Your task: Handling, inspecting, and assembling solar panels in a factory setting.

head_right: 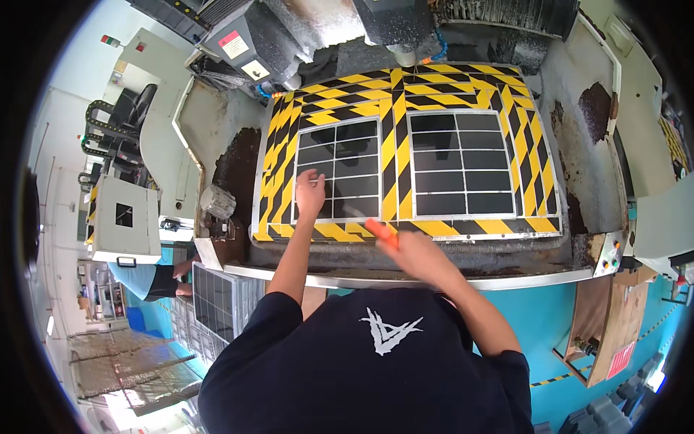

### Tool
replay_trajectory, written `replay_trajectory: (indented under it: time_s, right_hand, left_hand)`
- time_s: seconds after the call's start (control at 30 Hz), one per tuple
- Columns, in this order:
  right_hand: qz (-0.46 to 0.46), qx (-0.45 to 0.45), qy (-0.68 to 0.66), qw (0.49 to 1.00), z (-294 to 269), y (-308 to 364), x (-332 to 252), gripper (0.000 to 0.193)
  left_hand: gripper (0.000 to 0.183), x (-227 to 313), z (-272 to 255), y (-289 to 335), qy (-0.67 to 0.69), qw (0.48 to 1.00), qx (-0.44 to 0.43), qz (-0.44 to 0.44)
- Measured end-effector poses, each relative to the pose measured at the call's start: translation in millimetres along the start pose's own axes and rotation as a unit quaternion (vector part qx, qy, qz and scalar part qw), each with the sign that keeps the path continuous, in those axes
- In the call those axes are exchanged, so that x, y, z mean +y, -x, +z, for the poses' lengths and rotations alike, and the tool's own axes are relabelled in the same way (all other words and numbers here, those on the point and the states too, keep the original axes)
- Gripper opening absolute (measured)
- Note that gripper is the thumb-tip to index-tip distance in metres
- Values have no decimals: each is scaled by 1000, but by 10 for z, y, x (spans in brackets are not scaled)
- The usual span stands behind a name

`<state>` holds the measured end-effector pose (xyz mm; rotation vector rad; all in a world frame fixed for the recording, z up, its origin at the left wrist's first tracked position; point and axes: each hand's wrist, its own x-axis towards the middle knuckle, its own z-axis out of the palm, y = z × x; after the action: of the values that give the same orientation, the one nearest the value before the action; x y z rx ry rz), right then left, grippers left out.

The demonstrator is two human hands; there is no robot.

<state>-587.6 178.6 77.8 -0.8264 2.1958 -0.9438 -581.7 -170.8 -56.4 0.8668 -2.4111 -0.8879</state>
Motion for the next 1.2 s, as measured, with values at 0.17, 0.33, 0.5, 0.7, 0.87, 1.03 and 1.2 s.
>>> replay_trajectory:
  time_s: [0.17, 0.33, 0.5, 0.7, 0.87, 1.03, 1.2]
  right_hand:
    - [54, 90, 22, 994, -126, -336, 26, 54]
    - [-16, 11, 62, 998, 137, -118, -43, 57]
    - [-3, -4, 8, 1000, 123, -98, -76, 57]
    - [-9, -70, -23, 997, 1, -182, -166, 58]
    - [16, -110, -28, 993, -48, -159, -227, 56]
    - [27, -85, -14, 996, -331, -73, -139, 56]
    - [63, -56, 85, 993, -479, 163, 52, 57]
  left_hand:
    - [20, 435, 373, 130, -77, 995, -67, -19]
    - [20, 291, 332, -113, 385, 870, -73, -300]
    - [22, -5, -145, -131, 259, 940, -83, -204]
    - [20, -139, -285, 76, 270, 960, 1, -70]
    - [11, -306, -536, 135, 290, 941, -107, -135]
    - [16, -294, -584, 172, 270, 939, 70, -200]
    - [19, -379, -574, 262, 260, 952, 8, -164]
